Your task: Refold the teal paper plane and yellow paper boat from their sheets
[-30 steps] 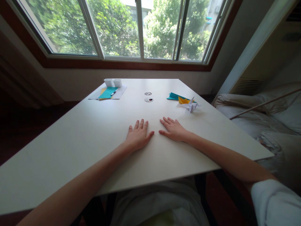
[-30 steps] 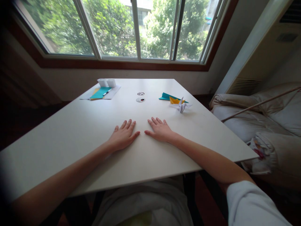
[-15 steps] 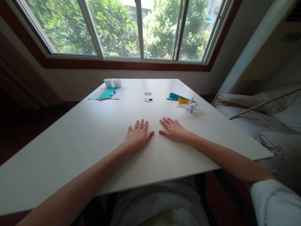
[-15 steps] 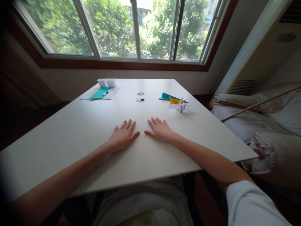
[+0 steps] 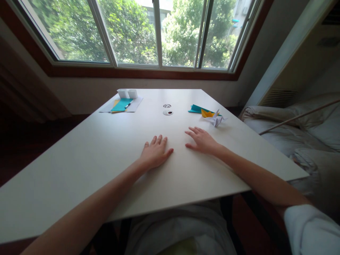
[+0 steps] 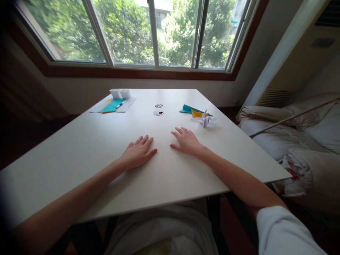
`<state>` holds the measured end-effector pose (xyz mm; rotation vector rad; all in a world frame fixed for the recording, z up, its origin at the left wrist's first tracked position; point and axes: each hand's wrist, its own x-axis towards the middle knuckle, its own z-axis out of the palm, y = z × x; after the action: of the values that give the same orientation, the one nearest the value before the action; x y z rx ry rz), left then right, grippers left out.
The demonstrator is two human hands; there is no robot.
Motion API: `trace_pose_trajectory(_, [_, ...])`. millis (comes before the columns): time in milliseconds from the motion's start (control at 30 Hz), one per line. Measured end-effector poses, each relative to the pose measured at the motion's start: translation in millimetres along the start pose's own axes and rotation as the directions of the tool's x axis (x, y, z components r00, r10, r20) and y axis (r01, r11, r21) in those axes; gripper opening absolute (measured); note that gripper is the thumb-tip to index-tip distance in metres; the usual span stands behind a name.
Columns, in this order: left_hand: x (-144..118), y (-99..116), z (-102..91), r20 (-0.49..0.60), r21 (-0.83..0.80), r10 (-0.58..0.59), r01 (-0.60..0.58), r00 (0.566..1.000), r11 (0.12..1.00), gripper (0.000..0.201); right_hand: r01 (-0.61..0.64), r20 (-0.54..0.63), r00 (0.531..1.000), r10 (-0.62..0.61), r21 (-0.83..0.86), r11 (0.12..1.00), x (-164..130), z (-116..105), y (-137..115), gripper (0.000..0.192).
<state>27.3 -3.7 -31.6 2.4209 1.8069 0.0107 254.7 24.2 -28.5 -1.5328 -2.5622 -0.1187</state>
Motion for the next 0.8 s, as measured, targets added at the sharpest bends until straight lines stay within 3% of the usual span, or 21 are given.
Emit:
trace_pose_trajectory(100, [-1,-6,-6.2,-0.061,-0.012,0.033,-0.034,0.998,0.999,0.058,-0.092,-0.22,0.973,0.075,-0.069,0.993,1,-17,30,0.053])
trace_pose_trajectory(267, [0,-14,-12.9,-0.272,-0.096,0.081,-0.11,0.959,0.989,0.037,-0.419,-0.491,0.804,0.336,-0.067,0.905,2,-33,91,0.037])
trace_pose_trajectory(333, [0,-14,-14.0,-0.322,-0.131,0.084,-0.132,0.943,0.983,0.032,-0.499,-0.517,0.755,0.404,-0.051,0.865,1,-30,110,0.034])
trace_pose_trajectory(433, [-1,-12,-15.1,-0.367,-0.162,0.104,-0.174,0.924,0.971,0.027,-0.518,-0.419,0.774,0.474,0.012,0.856,0,-21,127,0.029])
trace_pose_trajectory(533, [-2,-11,-15.6,-0.402,-0.188,0.117,-0.207,0.908,0.96,0.025,-0.504,-0.339,0.803,0.491,0.056,0.862,0,-18,129,0.02])
trace_pose_trajectory(633, [0,-11,-14.8,-0.433,-0.235,0.111,-0.231,0.895,0.944,0.023,-0.425,-0.399,0.798,0.452,0.158,0.891,3,-22,120,0.016])
trace_pose_trajectory(700, [2,-11,-13.4,-0.452,-0.302,0.108,-0.265,0.885,0.916,0.022,-0.318,-0.445,0.771,0.456,0.352,0.881,6,-24,108,0.017])
trace_pose_trajectory(767, [2,-10,-11.7,-0.466,-0.408,0.109,-0.322,0.878,0.854,0.02,-0.138,-0.404,0.773,0.489,0.646,0.751,10,-24,89,0.022])
trace_pose_trajectory(800, [2,-9,-10.9,-0.468,-0.469,0.109,-0.351,0.877,0.81,0.021,-0.036,-0.34,0.804,0.488,0.792,0.61,12,-23,77,0.025])
